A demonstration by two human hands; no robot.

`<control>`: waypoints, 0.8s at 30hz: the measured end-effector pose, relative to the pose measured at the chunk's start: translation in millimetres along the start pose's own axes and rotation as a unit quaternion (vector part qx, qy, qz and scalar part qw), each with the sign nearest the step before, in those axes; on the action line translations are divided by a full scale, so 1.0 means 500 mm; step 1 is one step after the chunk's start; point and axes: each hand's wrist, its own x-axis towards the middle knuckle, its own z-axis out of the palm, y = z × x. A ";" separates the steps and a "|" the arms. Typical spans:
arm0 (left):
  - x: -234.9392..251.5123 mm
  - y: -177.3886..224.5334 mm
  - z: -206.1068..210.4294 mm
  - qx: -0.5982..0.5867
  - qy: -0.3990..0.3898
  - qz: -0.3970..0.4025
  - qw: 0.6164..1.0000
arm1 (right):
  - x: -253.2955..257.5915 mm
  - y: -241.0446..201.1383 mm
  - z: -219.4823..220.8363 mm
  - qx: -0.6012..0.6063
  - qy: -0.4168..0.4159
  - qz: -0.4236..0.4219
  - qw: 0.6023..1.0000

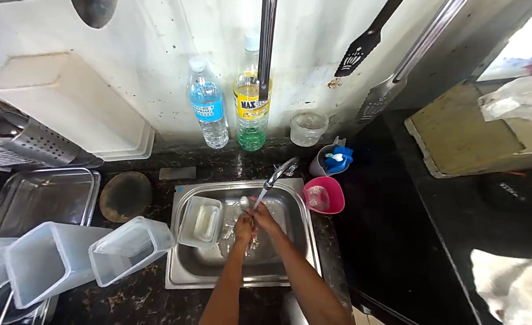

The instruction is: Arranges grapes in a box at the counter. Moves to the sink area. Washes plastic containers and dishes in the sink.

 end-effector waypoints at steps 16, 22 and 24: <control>-0.002 -0.010 -0.033 0.006 -0.038 0.023 0.999 | -0.005 -0.007 -0.044 0.054 -0.076 -0.024 0.995; -0.010 -0.044 -0.033 -0.078 -0.037 0.070 0.994 | -0.003 -0.002 -0.024 0.076 -0.042 -0.033 0.996; -0.004 -0.049 -0.043 -0.038 -0.079 0.098 0.991 | -0.010 -0.017 -0.010 -0.001 0.047 -0.047 0.998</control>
